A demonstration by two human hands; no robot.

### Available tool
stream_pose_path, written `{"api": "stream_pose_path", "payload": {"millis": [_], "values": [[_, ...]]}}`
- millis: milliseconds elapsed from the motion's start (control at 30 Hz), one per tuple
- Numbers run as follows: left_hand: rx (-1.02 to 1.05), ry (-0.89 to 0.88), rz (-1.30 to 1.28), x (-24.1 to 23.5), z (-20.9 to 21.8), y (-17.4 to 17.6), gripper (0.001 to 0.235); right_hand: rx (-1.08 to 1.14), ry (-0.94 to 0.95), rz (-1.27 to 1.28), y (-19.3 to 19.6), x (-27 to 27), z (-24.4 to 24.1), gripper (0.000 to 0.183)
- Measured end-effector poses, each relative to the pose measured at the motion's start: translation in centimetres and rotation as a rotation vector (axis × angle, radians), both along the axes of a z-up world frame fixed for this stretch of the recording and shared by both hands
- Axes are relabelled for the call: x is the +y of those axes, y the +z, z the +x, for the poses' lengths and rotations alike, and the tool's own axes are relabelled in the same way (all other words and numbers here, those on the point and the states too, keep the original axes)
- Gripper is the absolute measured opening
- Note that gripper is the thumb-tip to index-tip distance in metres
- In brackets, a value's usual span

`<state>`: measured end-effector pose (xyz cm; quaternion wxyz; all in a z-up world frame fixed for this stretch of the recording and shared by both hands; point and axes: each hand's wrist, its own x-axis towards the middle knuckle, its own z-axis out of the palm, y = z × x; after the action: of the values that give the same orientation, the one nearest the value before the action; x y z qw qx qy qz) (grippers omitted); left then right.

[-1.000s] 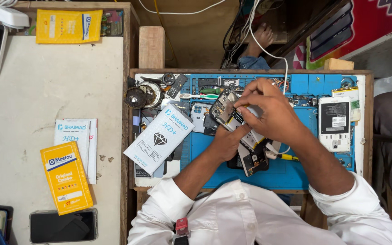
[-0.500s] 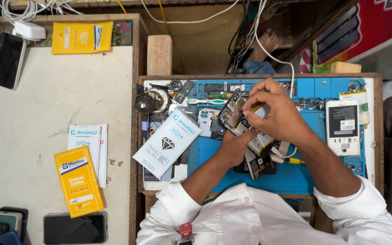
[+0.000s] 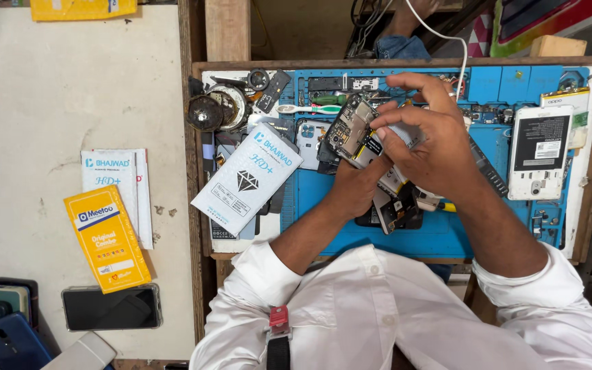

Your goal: The person repairs a smartphone by connecting a charging cable to the internal battery, using a screwdriver to adjust internal components, and using tweezers to manipulate small connectors. The person also handles a replacement back cover and a separate phone screen.

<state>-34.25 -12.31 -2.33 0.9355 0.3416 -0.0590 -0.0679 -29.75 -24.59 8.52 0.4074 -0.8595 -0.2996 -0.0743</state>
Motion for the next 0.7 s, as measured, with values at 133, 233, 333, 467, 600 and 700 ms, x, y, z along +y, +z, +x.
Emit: {"api": "stream_pose_path", "payload": {"millis": [133, 233, 333, 467, 600, 700], "values": [[0.017, -0.027, 0.053, 0.0, -0.1, -0.2, 0.058, -0.015, -0.071, -0.078, -0.6, 0.2, -0.3, 0.016], [0.018, -0.047, -0.060, 0.1, 0.0, 0.6, 0.058, -0.163, -0.116, -0.092, -0.1, 1.1, -0.9, 0.017], [-0.088, 0.022, -0.022, -0.2, -0.4, 0.7, 0.062, -0.183, -0.193, -0.152, 0.0, 1.7, -1.8, 0.019], [0.036, -0.014, -0.023, -0.9, -0.5, -0.8, 0.060, -0.044, -0.206, -0.073, -0.2, 1.3, -1.4, 0.017], [0.079, -0.015, 0.048, -1.1, -0.3, -2.1, 0.057, 0.127, -0.183, -0.039, -0.2, 0.5, -0.4, 0.016], [0.096, -0.031, 0.052, -1.3, -0.3, -2.5, 0.055, 0.174, -0.157, -0.034, -0.2, 0.1, 0.1, 0.016]]}}
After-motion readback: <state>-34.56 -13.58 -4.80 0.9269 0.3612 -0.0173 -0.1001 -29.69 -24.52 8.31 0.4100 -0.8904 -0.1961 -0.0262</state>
